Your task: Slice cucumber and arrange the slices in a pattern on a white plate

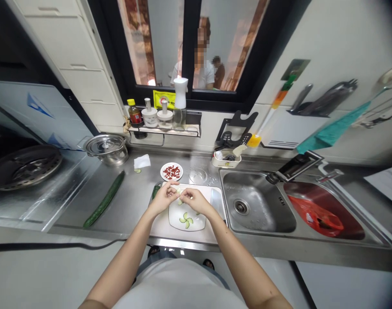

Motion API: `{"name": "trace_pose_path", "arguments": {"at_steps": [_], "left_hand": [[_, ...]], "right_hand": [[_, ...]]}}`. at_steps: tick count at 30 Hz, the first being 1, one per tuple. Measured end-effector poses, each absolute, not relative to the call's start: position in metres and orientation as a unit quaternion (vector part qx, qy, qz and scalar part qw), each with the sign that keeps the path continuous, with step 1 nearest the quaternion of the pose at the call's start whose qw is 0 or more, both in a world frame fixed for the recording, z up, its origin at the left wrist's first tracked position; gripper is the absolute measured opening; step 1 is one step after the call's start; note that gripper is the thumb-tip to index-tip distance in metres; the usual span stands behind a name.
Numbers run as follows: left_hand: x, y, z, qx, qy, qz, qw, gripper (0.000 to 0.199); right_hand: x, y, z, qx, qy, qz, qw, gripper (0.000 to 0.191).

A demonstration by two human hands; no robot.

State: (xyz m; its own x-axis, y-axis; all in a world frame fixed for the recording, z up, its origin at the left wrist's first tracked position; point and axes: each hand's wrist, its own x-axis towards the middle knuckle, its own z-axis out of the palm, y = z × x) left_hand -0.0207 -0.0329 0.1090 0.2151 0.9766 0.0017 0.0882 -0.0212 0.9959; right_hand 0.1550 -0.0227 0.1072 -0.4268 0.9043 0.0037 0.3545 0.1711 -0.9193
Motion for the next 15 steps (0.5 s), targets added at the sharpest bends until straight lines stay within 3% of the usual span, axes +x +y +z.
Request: {"name": "trace_pose_path", "arguments": {"at_steps": [7, 15], "left_hand": [[-0.029, -0.022, 0.056, 0.618, 0.536, 0.328, 0.472, 0.030], [-0.023, -0.025, 0.033, 0.693, 0.612, 0.182, 0.335, 0.034]], "right_hand": [[0.146, -0.015, 0.059, -0.519, -0.723, 0.423, 0.171, 0.015], [0.135, -0.019, 0.039, -0.552, -0.750, 0.358, 0.072, 0.019]]}}
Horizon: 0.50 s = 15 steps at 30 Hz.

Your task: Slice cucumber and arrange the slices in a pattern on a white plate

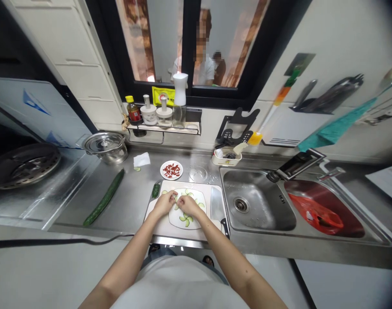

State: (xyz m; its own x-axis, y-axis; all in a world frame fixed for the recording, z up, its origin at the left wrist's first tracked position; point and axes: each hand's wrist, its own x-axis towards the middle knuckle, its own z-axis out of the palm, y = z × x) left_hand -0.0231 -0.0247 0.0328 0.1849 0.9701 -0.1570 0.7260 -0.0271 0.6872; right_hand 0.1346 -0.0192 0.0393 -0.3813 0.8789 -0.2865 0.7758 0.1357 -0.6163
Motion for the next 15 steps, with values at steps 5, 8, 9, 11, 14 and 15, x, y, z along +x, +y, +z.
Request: {"name": "trace_pose_path", "arguments": {"at_steps": [5, 8, 9, 11, 14, 15], "left_hand": [[-0.018, -0.029, 0.033, 0.710, 0.638, 0.110, 0.278, 0.036], [-0.016, -0.029, 0.035, 0.729, 0.632, 0.088, 0.248, 0.036], [-0.015, -0.029, 0.035, 0.735, 0.630, 0.081, 0.239, 0.036], [-0.015, -0.029, 0.036, 0.742, 0.629, 0.063, 0.224, 0.035], [-0.015, -0.030, 0.037, 0.748, 0.629, 0.046, 0.206, 0.032], [-0.015, -0.031, 0.037, 0.750, 0.628, 0.046, 0.201, 0.031]], "right_hand": [[0.130, -0.018, 0.036, -0.572, -0.757, 0.314, 0.034, 0.021], [0.126, -0.019, 0.035, -0.580, -0.762, 0.287, 0.016, 0.024], [0.124, -0.020, 0.035, -0.581, -0.764, 0.280, 0.012, 0.024], [0.122, -0.022, 0.035, -0.582, -0.767, 0.268, 0.005, 0.024], [0.121, -0.024, 0.035, -0.585, -0.770, 0.257, 0.000, 0.022], [0.121, -0.025, 0.035, -0.585, -0.770, 0.254, -0.001, 0.022]]}}
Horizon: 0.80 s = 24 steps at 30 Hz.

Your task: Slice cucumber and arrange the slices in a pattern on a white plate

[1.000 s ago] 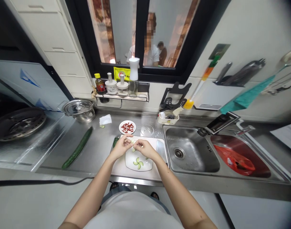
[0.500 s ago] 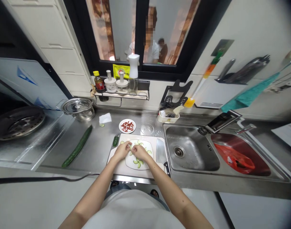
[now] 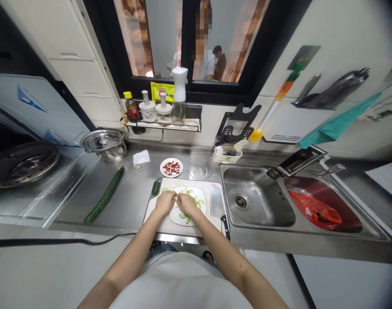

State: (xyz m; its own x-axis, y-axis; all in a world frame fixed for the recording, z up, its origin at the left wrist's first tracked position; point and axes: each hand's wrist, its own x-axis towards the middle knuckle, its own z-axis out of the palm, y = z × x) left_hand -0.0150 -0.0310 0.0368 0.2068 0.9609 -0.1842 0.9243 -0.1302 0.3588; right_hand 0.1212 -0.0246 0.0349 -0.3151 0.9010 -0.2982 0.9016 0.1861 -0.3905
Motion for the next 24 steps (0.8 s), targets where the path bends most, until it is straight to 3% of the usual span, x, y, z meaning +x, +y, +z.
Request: {"name": "trace_pose_path", "arguments": {"at_steps": [11, 24], "left_hand": [[-0.018, -0.034, 0.034, 0.754, 0.623, 0.074, 0.194, 0.025], [-0.017, -0.033, 0.034, 0.746, 0.629, 0.079, 0.204, 0.027]], "right_hand": [[0.123, -0.045, 0.033, 0.581, 0.794, -0.180, -0.001, 0.027], [0.125, -0.049, 0.026, 0.578, 0.795, -0.185, 0.024, 0.027]]}}
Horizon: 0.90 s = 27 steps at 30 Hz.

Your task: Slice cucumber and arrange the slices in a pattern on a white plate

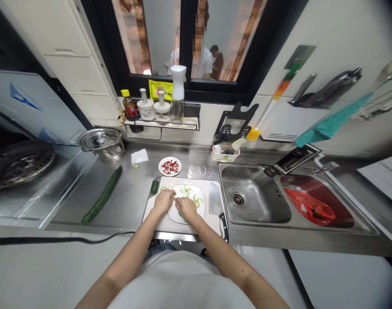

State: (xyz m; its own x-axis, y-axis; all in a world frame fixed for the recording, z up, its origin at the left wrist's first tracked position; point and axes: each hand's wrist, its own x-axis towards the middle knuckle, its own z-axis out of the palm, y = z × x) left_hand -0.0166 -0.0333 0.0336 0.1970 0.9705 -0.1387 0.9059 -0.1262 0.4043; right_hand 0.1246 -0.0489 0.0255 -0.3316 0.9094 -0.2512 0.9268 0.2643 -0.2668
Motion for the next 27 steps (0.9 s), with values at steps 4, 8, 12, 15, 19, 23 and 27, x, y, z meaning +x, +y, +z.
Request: {"name": "trace_pose_path", "arguments": {"at_steps": [4, 8, 12, 15, 19, 23, 27], "left_hand": [[-0.017, -0.033, 0.033, 0.748, 0.625, 0.089, 0.204, 0.027], [-0.016, -0.033, 0.034, 0.748, 0.625, 0.082, 0.207, 0.026], [-0.016, -0.032, 0.034, 0.748, 0.625, 0.076, 0.209, 0.026], [-0.015, -0.032, 0.032, 0.749, 0.624, 0.076, 0.207, 0.026], [-0.015, -0.031, 0.029, 0.750, 0.624, 0.068, 0.208, 0.027], [-0.014, -0.030, 0.026, 0.742, 0.631, 0.069, 0.216, 0.029], [-0.012, -0.029, 0.026, 0.738, 0.635, 0.075, 0.216, 0.029]], "right_hand": [[0.124, -0.049, 0.023, 0.579, 0.795, -0.181, 0.025, 0.028], [0.123, -0.051, 0.022, 0.579, 0.795, -0.177, 0.023, 0.029], [0.122, -0.051, 0.022, 0.579, 0.795, -0.177, 0.025, 0.031], [0.122, -0.052, 0.023, 0.580, 0.795, -0.176, 0.027, 0.032], [0.122, -0.053, 0.025, 0.581, 0.794, -0.173, 0.033, 0.033], [0.121, -0.050, 0.028, 0.582, 0.794, -0.169, 0.038, 0.033], [0.118, -0.045, 0.032, 0.575, 0.799, -0.167, 0.040, 0.031]]}}
